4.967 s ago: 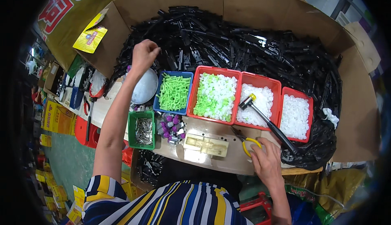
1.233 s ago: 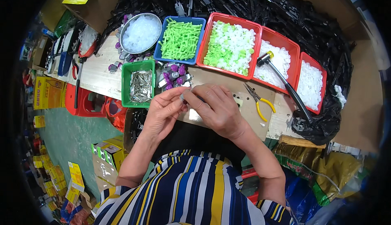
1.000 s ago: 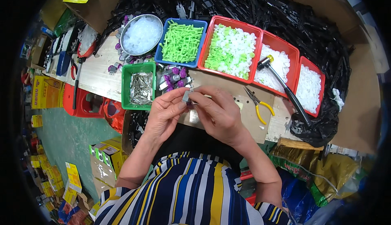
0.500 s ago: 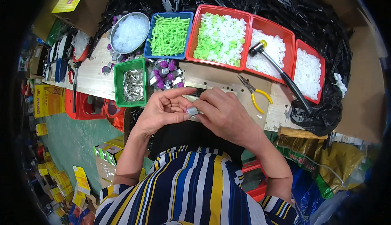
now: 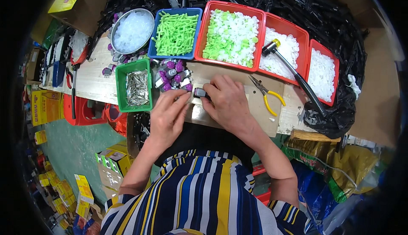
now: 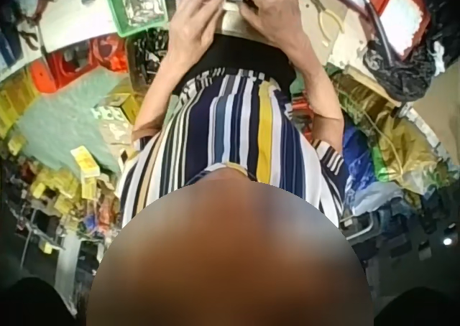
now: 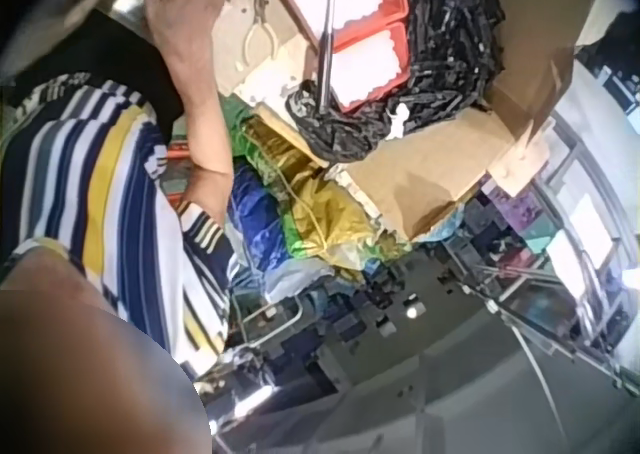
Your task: Assembling small multi-colored components using a jig and various parts from bins at a factory workbench.
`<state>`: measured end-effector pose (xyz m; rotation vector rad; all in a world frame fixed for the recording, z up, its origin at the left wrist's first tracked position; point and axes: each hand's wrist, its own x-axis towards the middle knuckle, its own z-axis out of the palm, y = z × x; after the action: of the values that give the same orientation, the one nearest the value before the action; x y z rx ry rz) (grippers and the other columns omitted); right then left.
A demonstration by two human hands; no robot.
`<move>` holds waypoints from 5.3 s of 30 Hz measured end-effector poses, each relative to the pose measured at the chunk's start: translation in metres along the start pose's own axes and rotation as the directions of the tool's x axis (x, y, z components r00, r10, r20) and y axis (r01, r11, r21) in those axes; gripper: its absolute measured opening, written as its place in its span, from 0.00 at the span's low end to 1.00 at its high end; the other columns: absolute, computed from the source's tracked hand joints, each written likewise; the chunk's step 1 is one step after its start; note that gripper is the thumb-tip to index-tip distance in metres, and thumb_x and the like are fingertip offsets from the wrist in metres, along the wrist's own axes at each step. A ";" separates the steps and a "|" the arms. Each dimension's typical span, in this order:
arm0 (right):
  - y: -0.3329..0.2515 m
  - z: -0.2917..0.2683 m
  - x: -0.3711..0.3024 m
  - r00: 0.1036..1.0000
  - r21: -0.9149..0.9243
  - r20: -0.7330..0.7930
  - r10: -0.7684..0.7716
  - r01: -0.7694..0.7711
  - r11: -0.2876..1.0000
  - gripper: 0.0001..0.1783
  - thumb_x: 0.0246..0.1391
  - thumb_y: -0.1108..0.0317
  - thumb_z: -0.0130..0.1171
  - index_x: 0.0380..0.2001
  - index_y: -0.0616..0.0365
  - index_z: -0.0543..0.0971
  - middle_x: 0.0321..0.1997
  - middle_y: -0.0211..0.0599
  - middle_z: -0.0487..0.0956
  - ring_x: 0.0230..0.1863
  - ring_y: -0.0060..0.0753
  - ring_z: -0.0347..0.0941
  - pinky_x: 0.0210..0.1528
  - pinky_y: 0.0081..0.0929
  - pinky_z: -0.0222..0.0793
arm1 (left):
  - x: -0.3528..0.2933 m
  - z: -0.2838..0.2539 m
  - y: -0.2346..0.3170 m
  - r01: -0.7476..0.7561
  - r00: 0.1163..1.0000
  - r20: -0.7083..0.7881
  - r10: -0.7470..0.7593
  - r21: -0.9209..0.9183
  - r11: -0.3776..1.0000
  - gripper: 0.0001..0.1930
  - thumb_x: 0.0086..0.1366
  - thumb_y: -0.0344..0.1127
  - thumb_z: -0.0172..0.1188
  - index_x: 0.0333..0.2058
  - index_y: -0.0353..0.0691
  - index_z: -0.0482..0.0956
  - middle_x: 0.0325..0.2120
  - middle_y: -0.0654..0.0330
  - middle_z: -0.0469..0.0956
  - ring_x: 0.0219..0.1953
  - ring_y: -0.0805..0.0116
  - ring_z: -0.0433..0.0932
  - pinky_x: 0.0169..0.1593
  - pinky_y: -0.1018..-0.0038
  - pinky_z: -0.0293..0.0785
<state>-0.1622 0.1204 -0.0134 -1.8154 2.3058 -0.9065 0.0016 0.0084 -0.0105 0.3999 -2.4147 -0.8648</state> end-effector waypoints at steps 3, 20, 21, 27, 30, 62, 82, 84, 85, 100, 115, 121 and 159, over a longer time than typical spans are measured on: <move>-0.001 -0.003 0.000 1.000 -0.006 0.012 -0.001 0.001 1.000 0.13 0.44 0.67 0.67 0.36 0.56 0.80 0.37 0.33 0.75 0.40 0.39 0.73 0.39 0.38 0.64 | 0.000 0.009 -0.005 -0.104 0.995 0.012 0.103 0.064 0.993 0.19 0.55 0.19 0.60 0.47 0.28 0.78 0.46 0.47 0.75 0.51 0.47 0.74 0.53 0.61 0.73; 0.010 -0.008 -0.001 0.992 -0.068 0.110 -0.059 0.067 0.995 0.15 0.45 0.66 0.68 0.39 0.54 0.81 0.40 0.32 0.74 0.43 0.35 0.72 0.43 0.35 0.62 | 0.005 0.021 -0.019 -0.264 0.958 0.154 0.242 0.138 0.955 0.23 0.53 0.22 0.60 0.50 0.25 0.75 0.49 0.43 0.74 0.53 0.46 0.74 0.53 0.57 0.73; 0.011 -0.008 -0.002 0.992 -0.066 0.108 -0.059 0.066 0.996 0.15 0.45 0.66 0.68 0.39 0.54 0.81 0.40 0.32 0.74 0.43 0.35 0.72 0.43 0.35 0.62 | 0.004 0.023 -0.019 -0.271 0.957 0.152 0.248 0.153 0.950 0.22 0.55 0.22 0.60 0.51 0.24 0.74 0.49 0.43 0.74 0.52 0.46 0.74 0.53 0.57 0.73; 0.010 -0.007 -0.003 0.997 -0.006 0.059 -0.055 0.055 0.998 0.17 0.45 0.65 0.69 0.40 0.53 0.81 0.40 0.32 0.74 0.43 0.36 0.72 0.42 0.35 0.62 | -0.002 0.028 -0.020 -0.296 0.953 0.131 0.274 0.206 0.933 0.24 0.57 0.25 0.62 0.53 0.23 0.72 0.50 0.42 0.73 0.53 0.46 0.73 0.54 0.56 0.71; 0.006 -0.019 0.005 0.994 0.001 0.065 -0.092 0.092 0.996 0.16 0.45 0.66 0.69 0.40 0.54 0.81 0.40 0.33 0.75 0.43 0.38 0.74 0.43 0.35 0.64 | -0.006 0.028 -0.016 -0.276 0.958 0.135 0.252 0.208 0.938 0.26 0.56 0.27 0.64 0.54 0.23 0.71 0.51 0.42 0.72 0.54 0.45 0.72 0.56 0.56 0.69; 0.070 -0.018 0.126 0.995 -0.373 0.032 -0.097 0.102 0.922 0.07 0.50 0.69 0.65 0.33 0.58 0.84 0.34 0.36 0.75 0.43 0.40 0.73 0.41 0.41 0.67 | 0.021 -0.083 -0.077 0.202 0.979 -0.063 -0.192 0.341 0.918 0.04 0.53 0.22 0.65 0.29 0.32 0.81 0.26 0.51 0.77 0.33 0.51 0.75 0.38 0.61 0.71; 0.028 -0.029 0.089 0.969 0.121 -0.242 -0.042 0.073 0.990 0.03 0.45 0.79 0.61 0.25 0.63 0.78 0.26 0.39 0.76 0.26 0.35 0.75 0.30 0.29 0.70 | 0.026 -0.053 -0.024 0.339 0.884 -0.178 -0.432 -0.392 0.855 0.09 0.58 0.22 0.66 0.39 0.32 0.84 0.29 0.60 0.83 0.27 0.78 0.78 0.33 0.80 0.74; 0.011 -0.030 0.072 0.973 0.206 -0.232 0.001 0.048 0.977 0.04 0.44 0.79 0.62 0.26 0.62 0.78 0.26 0.38 0.76 0.27 0.35 0.75 0.30 0.28 0.70 | 0.032 -0.035 -0.005 0.389 0.836 -0.027 -0.547 -0.674 0.628 0.11 0.59 0.22 0.67 0.41 0.31 0.84 0.31 0.62 0.83 0.29 0.82 0.78 0.34 0.84 0.74; 0.004 -0.030 0.064 0.975 0.289 -0.219 0.037 0.029 0.957 0.05 0.43 0.80 0.63 0.26 0.62 0.78 0.26 0.38 0.76 0.27 0.34 0.76 0.31 0.28 0.70 | 0.035 -0.027 0.002 0.402 0.833 0.051 -0.551 -0.741 0.538 0.12 0.60 0.21 0.66 0.43 0.29 0.82 0.30 0.60 0.83 0.30 0.80 0.79 0.36 0.85 0.75; 0.001 -0.022 0.027 0.941 0.179 -0.337 0.005 0.058 0.982 0.09 0.36 0.78 0.67 0.23 0.57 0.78 0.26 0.30 0.76 0.28 0.33 0.75 0.32 0.30 0.64 | 0.038 0.008 0.017 0.426 0.821 0.165 -0.547 -0.814 0.395 0.07 0.58 0.17 0.65 0.35 0.31 0.80 0.28 0.59 0.82 0.29 0.75 0.81 0.36 0.80 0.79; -0.010 -0.017 0.027 0.925 0.009 -0.371 -0.077 0.086 0.996 0.11 0.35 0.77 0.67 0.26 0.53 0.78 0.27 0.28 0.74 0.31 0.32 0.73 0.35 0.31 0.61 | 0.034 0.008 0.016 0.379 0.813 0.129 -0.568 -0.858 0.347 0.06 0.58 0.19 0.66 0.33 0.33 0.79 0.26 0.60 0.82 0.27 0.75 0.81 0.33 0.82 0.77; -0.009 -0.017 0.026 0.928 0.026 -0.364 -0.073 0.089 0.996 0.11 0.35 0.76 0.67 0.25 0.54 0.78 0.26 0.28 0.74 0.31 0.32 0.74 0.35 0.31 0.62 | 0.035 0.009 0.014 0.379 0.816 0.134 -0.563 -0.859 0.345 0.06 0.59 0.20 0.66 0.33 0.33 0.79 0.26 0.60 0.82 0.27 0.75 0.81 0.34 0.82 0.78; -0.007 -0.023 0.020 0.932 0.021 -0.357 -0.061 0.073 0.997 0.11 0.35 0.77 0.67 0.26 0.54 0.78 0.26 0.28 0.75 0.29 0.32 0.74 0.33 0.30 0.61 | 0.030 0.014 0.016 0.360 0.852 0.144 -0.504 -0.859 0.364 0.05 0.60 0.19 0.65 0.35 0.31 0.80 0.29 0.61 0.82 0.30 0.78 0.81 0.37 0.83 0.78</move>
<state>-0.1714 0.1111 0.0150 -1.8561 2.4157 -1.3808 -0.0328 0.0143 0.0024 0.6611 -1.3933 -2.0715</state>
